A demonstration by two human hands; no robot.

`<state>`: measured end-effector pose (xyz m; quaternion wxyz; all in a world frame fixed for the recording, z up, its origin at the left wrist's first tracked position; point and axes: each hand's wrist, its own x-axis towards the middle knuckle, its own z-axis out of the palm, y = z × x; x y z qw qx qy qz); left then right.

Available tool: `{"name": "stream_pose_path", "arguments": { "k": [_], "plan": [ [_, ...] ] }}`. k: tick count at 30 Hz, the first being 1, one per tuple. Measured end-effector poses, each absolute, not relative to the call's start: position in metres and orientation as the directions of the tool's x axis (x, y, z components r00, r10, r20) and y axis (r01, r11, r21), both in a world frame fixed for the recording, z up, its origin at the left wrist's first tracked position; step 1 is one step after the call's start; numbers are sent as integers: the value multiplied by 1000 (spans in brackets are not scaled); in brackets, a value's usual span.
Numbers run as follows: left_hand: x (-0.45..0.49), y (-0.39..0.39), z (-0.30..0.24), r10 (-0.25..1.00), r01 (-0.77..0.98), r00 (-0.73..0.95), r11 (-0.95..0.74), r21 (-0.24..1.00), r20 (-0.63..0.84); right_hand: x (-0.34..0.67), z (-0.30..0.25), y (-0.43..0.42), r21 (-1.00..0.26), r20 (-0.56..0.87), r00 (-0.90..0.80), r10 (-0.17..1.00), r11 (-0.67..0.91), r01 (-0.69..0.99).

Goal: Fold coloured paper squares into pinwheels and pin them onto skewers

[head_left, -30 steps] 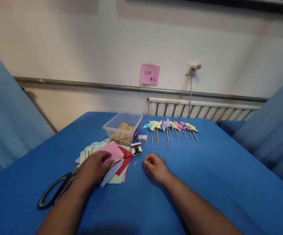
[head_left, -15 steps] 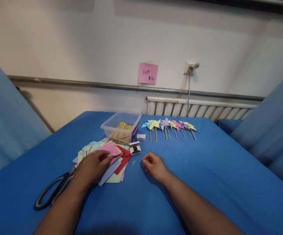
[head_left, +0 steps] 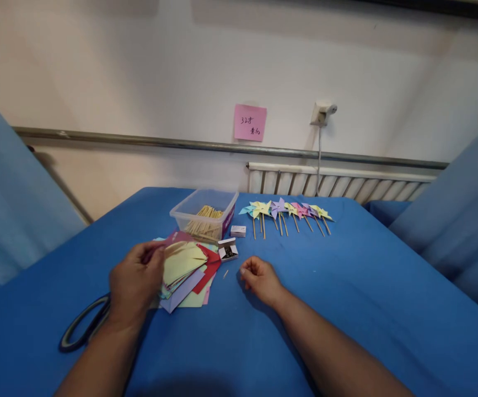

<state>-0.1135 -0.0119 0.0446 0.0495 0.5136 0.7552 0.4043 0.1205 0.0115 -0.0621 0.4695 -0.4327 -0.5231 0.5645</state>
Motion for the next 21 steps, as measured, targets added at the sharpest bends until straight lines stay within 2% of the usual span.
{"name": "stream_pose_path", "arguments": {
  "k": [1,3,4,6,8,11,13,18,21],
  "plan": [
    [-105,-15,50,745,662,-558,136,737,364,121,-61,12,-996,0,-183,983,-17,-91],
    [-83,-18,61,722,424,-642,55,904,257,122,-58,12,-991,-5,-182,983,-29,-127],
    [-71,-19,64,787,262,-601,29,965,140,123,-56,13,-989,-7,-181,983,-33,-144],
    [-45,-15,65,909,-49,-416,7,999,-27,128,-51,15,-974,-22,-175,984,-61,-216],
    [-22,-7,56,973,-200,-197,80,977,-120,134,-46,18,-932,-54,-166,985,-109,-346],
    [1,10,32,990,-251,5,141,958,-144,143,-42,22,-846,-72,-133,988,-131,-516],
    [8,20,14,987,-243,66,156,957,-144,148,-42,25,-835,-57,-110,992,-108,-539],
    [2,30,-10,985,-101,28,174,980,-172,153,-45,31,-810,-61,-116,991,-117,-574],
    [-3,29,-11,985,-6,-20,172,985,-172,152,-46,31,-865,-53,-104,993,-97,-492]
  ]
}}
